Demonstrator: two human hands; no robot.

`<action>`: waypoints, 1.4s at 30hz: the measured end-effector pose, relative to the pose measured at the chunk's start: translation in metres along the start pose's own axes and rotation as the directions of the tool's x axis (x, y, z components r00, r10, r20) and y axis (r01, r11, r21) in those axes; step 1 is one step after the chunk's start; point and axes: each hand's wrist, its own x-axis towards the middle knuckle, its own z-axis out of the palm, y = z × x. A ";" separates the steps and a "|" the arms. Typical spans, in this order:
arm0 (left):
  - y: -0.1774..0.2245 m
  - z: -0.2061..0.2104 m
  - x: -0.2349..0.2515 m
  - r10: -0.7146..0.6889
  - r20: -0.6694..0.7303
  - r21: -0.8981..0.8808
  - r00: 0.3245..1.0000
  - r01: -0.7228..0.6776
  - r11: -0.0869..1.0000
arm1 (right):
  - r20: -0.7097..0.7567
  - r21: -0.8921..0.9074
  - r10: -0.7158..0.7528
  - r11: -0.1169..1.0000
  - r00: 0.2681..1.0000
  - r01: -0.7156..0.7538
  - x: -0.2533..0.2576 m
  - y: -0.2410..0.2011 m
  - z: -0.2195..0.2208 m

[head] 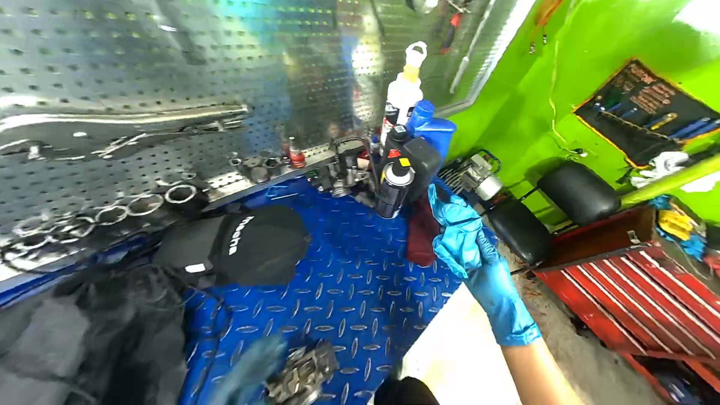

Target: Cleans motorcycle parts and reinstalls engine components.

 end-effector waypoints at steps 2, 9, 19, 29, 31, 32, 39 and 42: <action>0.019 0.064 0.023 -0.158 0.214 -0.242 0.964 0.209 0.947 | 0.150 -0.047 -0.099 0.993 0.984 0.108 -0.027 -0.001 -0.016; 0.025 0.244 0.022 -0.434 0.411 -0.358 0.802 0.580 0.732 | -0.074 0.149 -0.264 0.951 0.962 0.272 -0.086 0.002 -0.078; 0.047 0.345 -0.006 -0.450 0.361 -0.074 0.817 0.506 0.859 | -0.072 0.294 -0.216 0.928 0.974 0.227 -0.074 -0.009 -0.232; 0.030 0.252 0.066 -0.114 -0.202 0.572 0.973 0.212 0.792 | 0.068 -0.071 -0.132 0.988 0.989 0.137 -0.057 0.037 -0.311; 0.013 0.266 0.086 0.061 -0.017 0.850 0.998 -0.017 0.527 | 0.068 -0.101 -0.107 0.988 0.992 0.113 -0.050 0.036 -0.325; 0.003 0.277 0.099 0.050 0.086 0.912 0.995 -0.099 0.397 | 0.068 -0.124 -0.096 0.987 0.993 0.104 -0.044 0.033 -0.331; -0.004 0.362 0.093 -0.207 0.250 0.938 0.946 -0.183 0.295 | 0.031 -0.391 -0.121 0.912 0.992 0.123 -0.031 -0.004 -0.399; 0.005 0.433 0.046 -0.411 0.495 0.781 0.766 -0.185 0.597 | -0.195 -0.412 -0.039 0.910 0.980 -0.045 -0.050 0.012 -0.448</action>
